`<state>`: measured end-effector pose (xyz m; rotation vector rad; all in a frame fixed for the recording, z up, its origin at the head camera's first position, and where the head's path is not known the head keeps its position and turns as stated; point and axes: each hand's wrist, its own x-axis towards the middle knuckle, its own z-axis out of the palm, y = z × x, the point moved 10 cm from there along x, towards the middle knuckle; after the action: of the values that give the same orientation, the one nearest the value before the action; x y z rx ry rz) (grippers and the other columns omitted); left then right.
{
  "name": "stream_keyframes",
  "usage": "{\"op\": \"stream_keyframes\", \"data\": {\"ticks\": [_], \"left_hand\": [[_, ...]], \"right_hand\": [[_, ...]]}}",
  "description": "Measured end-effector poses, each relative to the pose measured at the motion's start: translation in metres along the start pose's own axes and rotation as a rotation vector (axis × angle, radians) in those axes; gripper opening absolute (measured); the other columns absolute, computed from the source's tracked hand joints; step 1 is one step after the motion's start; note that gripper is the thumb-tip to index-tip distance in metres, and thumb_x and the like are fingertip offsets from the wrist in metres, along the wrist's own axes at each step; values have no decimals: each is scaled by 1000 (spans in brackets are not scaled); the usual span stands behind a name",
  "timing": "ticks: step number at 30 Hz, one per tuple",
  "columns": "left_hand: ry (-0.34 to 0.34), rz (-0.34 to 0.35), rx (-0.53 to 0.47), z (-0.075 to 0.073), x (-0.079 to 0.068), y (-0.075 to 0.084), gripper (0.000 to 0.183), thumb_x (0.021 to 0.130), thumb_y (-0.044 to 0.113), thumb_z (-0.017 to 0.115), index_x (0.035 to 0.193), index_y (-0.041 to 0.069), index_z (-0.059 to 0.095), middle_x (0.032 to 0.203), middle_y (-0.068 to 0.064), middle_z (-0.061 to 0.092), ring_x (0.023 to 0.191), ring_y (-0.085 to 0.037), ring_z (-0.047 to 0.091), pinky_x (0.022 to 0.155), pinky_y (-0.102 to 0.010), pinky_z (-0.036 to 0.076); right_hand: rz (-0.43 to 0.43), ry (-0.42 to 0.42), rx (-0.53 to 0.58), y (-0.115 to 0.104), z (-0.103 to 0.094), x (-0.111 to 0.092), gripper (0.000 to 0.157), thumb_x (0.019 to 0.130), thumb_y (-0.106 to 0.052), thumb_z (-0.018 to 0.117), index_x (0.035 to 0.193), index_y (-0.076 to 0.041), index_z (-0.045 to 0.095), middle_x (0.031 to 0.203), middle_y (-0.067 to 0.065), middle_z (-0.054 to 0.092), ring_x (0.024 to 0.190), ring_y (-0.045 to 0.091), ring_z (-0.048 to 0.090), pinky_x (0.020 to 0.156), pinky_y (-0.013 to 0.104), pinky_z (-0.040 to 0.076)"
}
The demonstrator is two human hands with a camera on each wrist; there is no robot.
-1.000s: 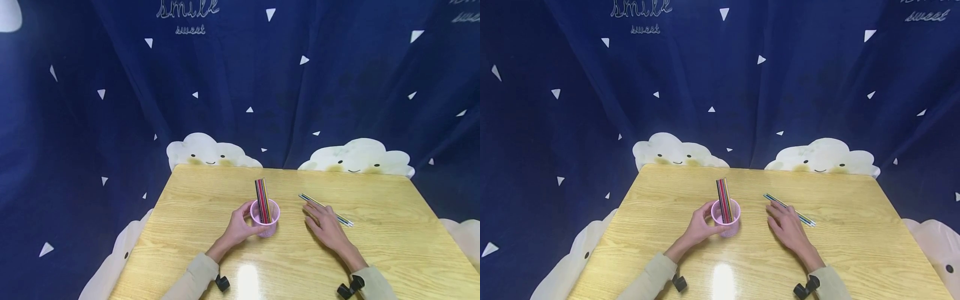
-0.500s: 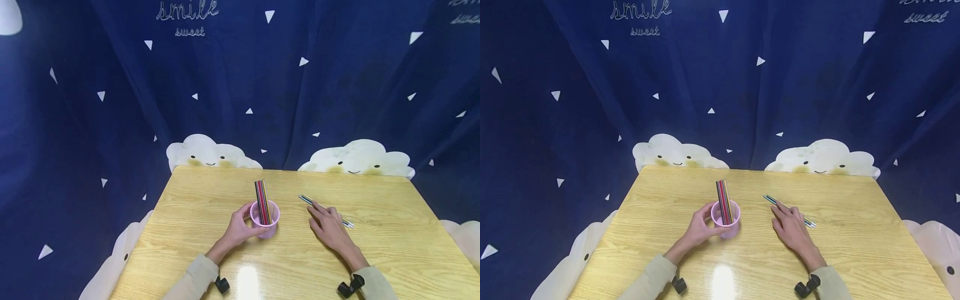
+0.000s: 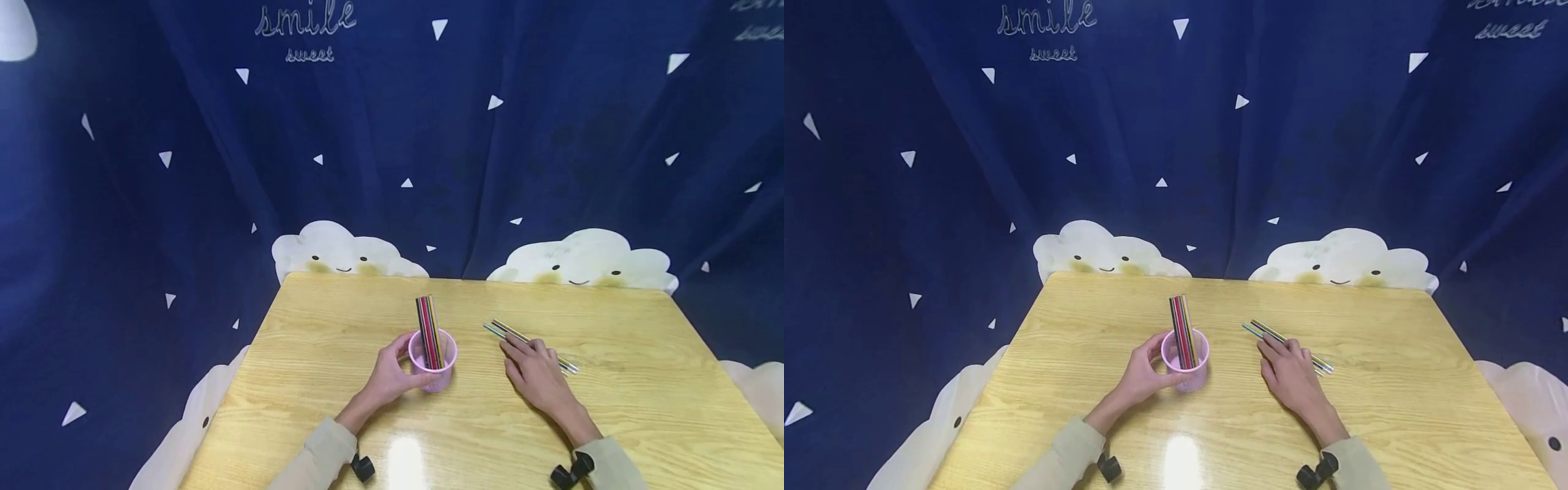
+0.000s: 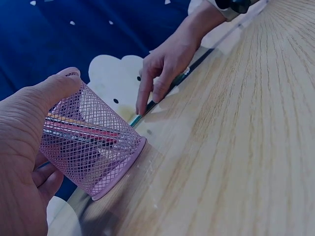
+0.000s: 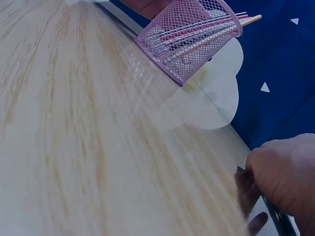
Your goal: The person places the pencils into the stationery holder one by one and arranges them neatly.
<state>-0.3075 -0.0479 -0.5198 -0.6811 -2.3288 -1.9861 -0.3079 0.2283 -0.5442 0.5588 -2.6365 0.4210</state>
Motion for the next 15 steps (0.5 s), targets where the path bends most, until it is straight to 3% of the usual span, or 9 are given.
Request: {"op": "stream_keyframes", "data": {"ticks": [4, 15], "left_hand": [[0, 4, -12, -1, -3, 18, 81, 72, 3, 93, 143, -6, 55, 134, -23, 67, 124, -39, 64, 111, -62, 46], [13, 34, -6, 0, -3, 17, 81, 72, 3, 93, 142, -6, 56, 131, -24, 68, 120, -43, 65, 108, -64, 47]], "right_hand": [[0, -13, 13, -1, 0, 0, 37, 97, -16, 68, 133, -8, 72, 141, 14, 66, 100, 31, 54, 69, 37, 32], [-52, -86, -21, -3, 1, 3, 37, 99, -18, 68, 135, -11, 71, 139, 11, 67, 104, 31, 58, 69, 38, 36]]}}
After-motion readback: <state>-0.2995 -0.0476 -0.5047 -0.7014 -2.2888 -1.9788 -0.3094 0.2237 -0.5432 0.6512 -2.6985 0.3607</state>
